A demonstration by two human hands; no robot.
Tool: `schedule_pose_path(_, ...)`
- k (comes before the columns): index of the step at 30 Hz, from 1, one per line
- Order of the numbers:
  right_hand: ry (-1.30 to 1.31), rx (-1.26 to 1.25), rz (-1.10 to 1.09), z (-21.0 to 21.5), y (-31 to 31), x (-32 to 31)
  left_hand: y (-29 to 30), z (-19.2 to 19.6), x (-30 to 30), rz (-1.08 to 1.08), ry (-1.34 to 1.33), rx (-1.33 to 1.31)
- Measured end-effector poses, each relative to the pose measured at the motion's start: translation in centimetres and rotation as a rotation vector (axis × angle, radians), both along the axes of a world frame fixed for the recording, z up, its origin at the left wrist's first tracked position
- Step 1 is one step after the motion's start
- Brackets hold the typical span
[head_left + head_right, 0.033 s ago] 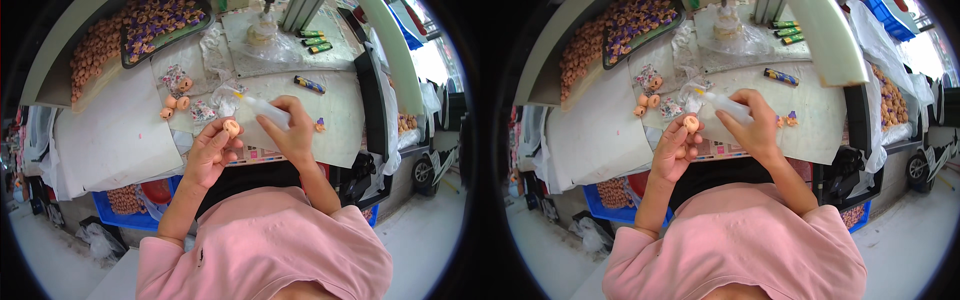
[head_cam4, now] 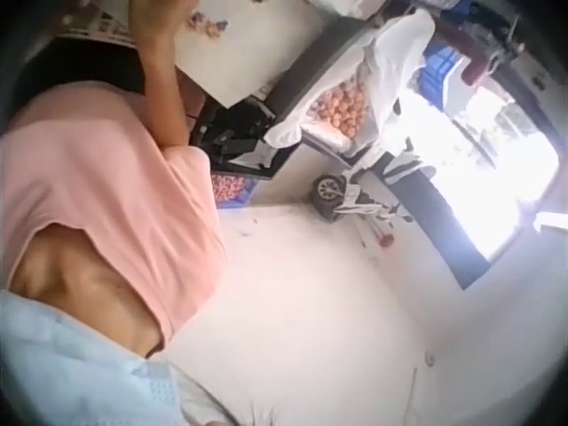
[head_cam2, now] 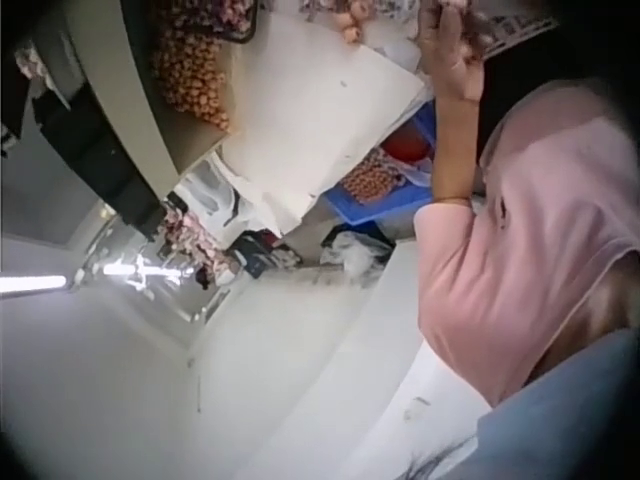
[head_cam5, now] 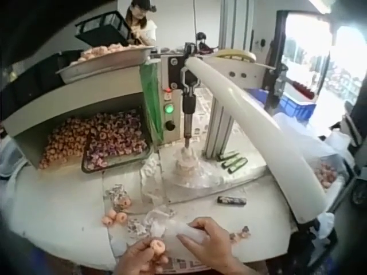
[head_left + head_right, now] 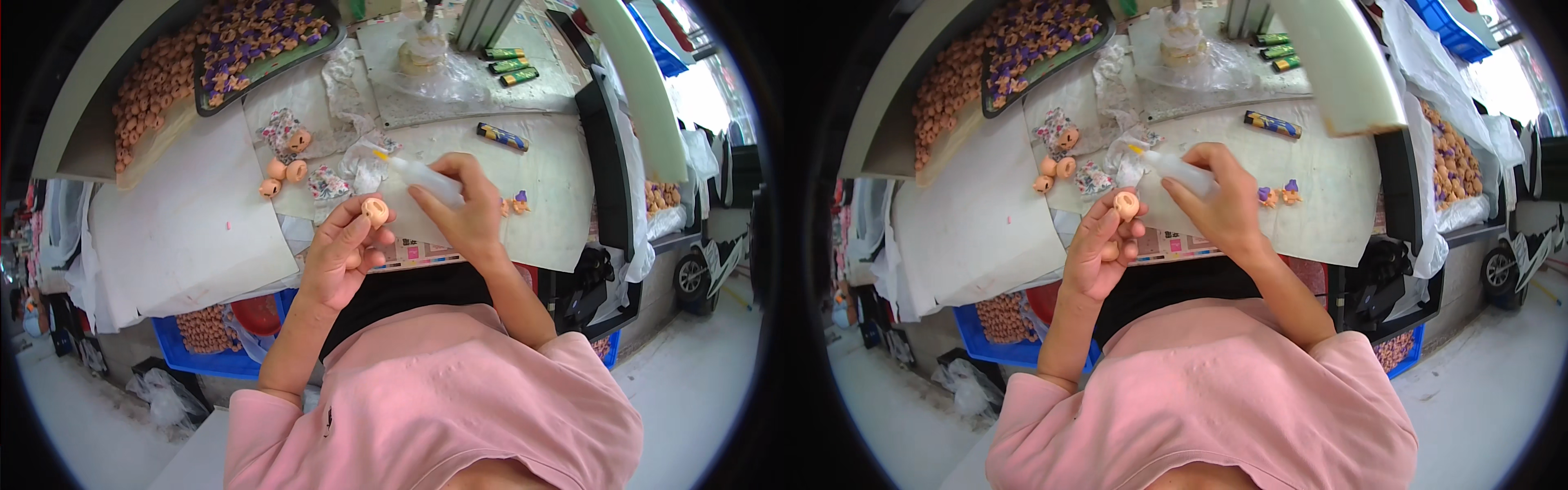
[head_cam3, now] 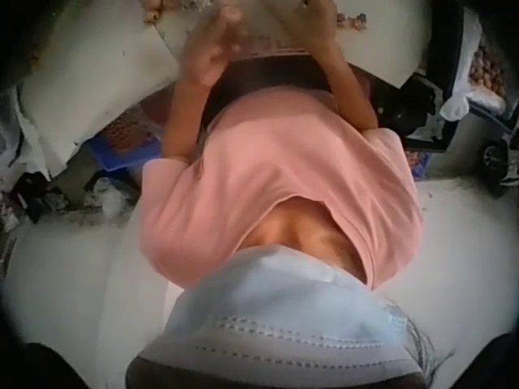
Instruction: Assembling small toy figurine heads by applying glue and attaching hair or accessories.
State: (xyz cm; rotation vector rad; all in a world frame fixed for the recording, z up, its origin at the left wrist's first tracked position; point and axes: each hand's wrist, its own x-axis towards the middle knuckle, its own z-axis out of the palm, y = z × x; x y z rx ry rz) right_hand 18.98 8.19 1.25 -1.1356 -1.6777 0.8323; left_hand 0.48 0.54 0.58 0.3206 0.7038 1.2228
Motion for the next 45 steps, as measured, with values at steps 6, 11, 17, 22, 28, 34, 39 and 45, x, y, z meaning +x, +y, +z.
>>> schedule_pose_path(6,-0.152,0.045,0.028,-0.8,1.8,1.5,0.5,0.2,1.8,-0.032,-0.079,-0.021)
schedule_pose_path(11,-0.376,0.018,-0.059,2.0,1.6,8.1,0.2,-0.6,0.6,0.028,-0.045,0.003)
schedule_pose_path(17,-0.602,0.054,0.062,1.3,1.1,9.8,0.3,0.2,1.5,0.000,-0.027,0.000)
schedule_pose_path(22,-0.562,0.019,0.136,1.9,1.4,8.6,0.2,0.5,2.8,-0.057,0.030,0.057)
schedule_pose_path(28,0.227,-0.282,0.300,2.4,-1.2,3.8,-0.8,0.0,2.9,-0.029,0.081,0.074)
schedule_pose_path(34,0.026,0.022,0.406,1.3,-2.3,2.1,-0.9,-0.6,2.2,-0.004,0.088,0.104)
schedule_pose_path(39,0.270,-0.279,0.324,0.4,-3.5,1.2,-0.7,-0.9,2.0,-0.026,0.116,0.107)
schedule_pose_path(45,0.437,-0.302,0.235,-0.2,-3.0,1.4,-0.1,-1.1,2.7,0.037,0.188,0.134)
